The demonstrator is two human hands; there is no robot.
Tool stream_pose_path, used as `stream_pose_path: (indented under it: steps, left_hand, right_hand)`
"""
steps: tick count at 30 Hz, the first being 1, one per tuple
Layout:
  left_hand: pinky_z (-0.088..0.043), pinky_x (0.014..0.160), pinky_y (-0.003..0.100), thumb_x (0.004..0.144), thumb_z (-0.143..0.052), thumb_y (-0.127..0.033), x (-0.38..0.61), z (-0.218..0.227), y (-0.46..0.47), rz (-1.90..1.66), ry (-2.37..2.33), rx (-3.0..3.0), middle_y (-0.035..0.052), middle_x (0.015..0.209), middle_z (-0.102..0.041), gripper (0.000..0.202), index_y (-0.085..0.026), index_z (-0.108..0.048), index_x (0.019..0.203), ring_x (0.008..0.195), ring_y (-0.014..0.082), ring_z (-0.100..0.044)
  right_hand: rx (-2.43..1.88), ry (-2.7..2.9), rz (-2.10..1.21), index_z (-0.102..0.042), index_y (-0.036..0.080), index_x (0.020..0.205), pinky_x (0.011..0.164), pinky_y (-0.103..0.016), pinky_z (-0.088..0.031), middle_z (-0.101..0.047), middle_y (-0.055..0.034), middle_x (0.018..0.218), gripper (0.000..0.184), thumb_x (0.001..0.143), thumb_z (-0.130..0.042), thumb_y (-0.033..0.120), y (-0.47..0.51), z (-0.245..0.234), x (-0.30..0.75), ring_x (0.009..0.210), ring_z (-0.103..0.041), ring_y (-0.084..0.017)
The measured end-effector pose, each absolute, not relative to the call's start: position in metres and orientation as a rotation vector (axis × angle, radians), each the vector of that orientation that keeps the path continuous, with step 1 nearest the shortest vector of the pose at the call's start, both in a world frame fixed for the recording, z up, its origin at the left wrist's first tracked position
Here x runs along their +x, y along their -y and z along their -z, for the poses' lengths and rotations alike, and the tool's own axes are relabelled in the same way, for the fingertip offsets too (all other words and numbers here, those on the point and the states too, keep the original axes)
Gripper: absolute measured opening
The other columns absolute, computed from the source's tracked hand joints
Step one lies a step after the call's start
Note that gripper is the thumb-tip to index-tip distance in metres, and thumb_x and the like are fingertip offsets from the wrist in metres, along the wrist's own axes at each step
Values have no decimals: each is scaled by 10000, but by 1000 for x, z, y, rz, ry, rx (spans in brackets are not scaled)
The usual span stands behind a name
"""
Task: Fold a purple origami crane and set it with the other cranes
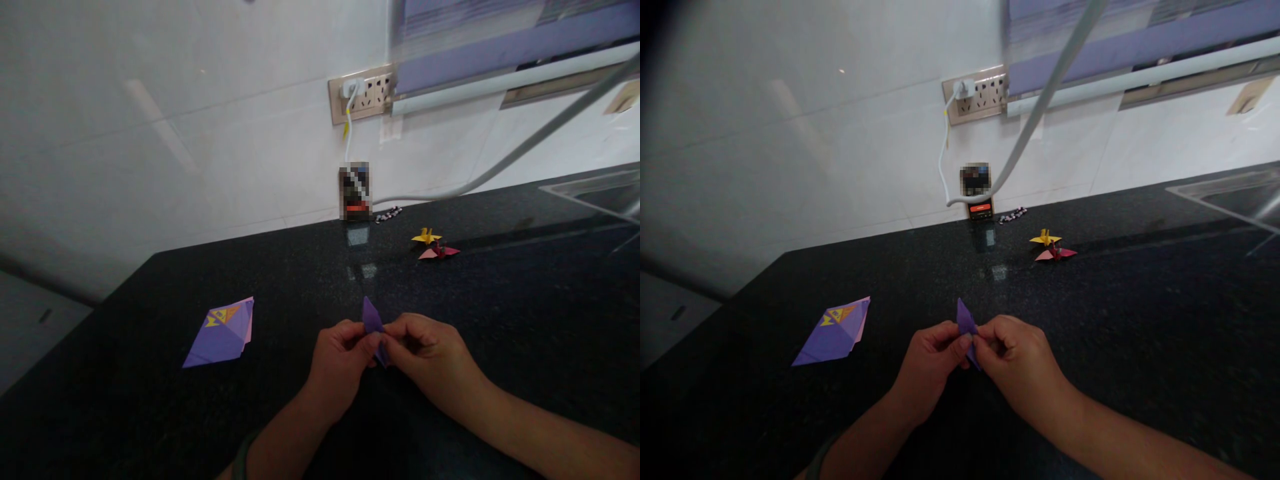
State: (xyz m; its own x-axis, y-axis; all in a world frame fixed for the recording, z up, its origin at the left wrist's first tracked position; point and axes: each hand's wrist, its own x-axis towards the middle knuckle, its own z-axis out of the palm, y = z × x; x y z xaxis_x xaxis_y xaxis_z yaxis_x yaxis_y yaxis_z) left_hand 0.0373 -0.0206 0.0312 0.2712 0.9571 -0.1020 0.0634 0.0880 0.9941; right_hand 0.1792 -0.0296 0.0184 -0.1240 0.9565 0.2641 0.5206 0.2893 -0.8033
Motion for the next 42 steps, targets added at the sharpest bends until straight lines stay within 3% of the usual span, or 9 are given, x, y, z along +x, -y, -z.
stream_pose_path:
  steps: [8,14,19,24,27,42]
  left_hand:
    - [-351,511,213,702,-569,-234,36,-28,19,-1001,-1166,1358,-13,553,-456,204,-152,-600,517,526,97,-433]
    - [-337,451,198,698,-572,-268,35,-24,15,-1024,-1158,1371,10,650,-527,167,-142,-621,600,507,84,-431]
    - [-287,368,189,739,-518,-322,38,-24,20,-854,-1243,1327,-35,418,-442,223,-133,-601,654,366,78,-396]
    - [-347,445,196,746,-514,-313,38,-25,28,-873,-1262,1592,4,571,-539,202,-146,-624,725,483,94,-466]
    - [-357,505,204,756,-501,-274,37,-26,30,-894,-1276,1745,13,590,-564,199,-151,-628,666,544,105,-490]
    - [-311,443,183,725,-527,-248,42,-24,32,-874,-1246,1520,-14,492,-518,195,-152,-633,591,462,74,-415]
  right_hand:
    - [-1317,1761,-752,-612,179,689,491,-228,-416,-576,-8,607,122,757,-511,180,30,-17,178,535,-530,-122]
    - [-1171,1794,-805,-602,171,688,558,-243,-408,-544,-18,652,141,775,-491,171,27,-22,181,597,-515,-125]
    - [-1224,1600,-947,-569,180,798,510,-225,-368,-466,5,689,90,730,-573,239,21,-24,183,588,-447,-111]
    - [-1117,1468,-1311,-519,160,655,450,-200,-292,-385,49,586,179,656,-655,277,20,-25,181,507,-353,-75]
    - [-1088,1367,-1464,-497,154,637,423,-192,-258,-383,60,546,209,665,-648,295,22,-26,179,469,-338,-61]
    - [-1039,1289,-1567,-473,146,592,399,-178,-227,-384,68,518,203,692,-618,247,23,-29,179,435,-320,-41]
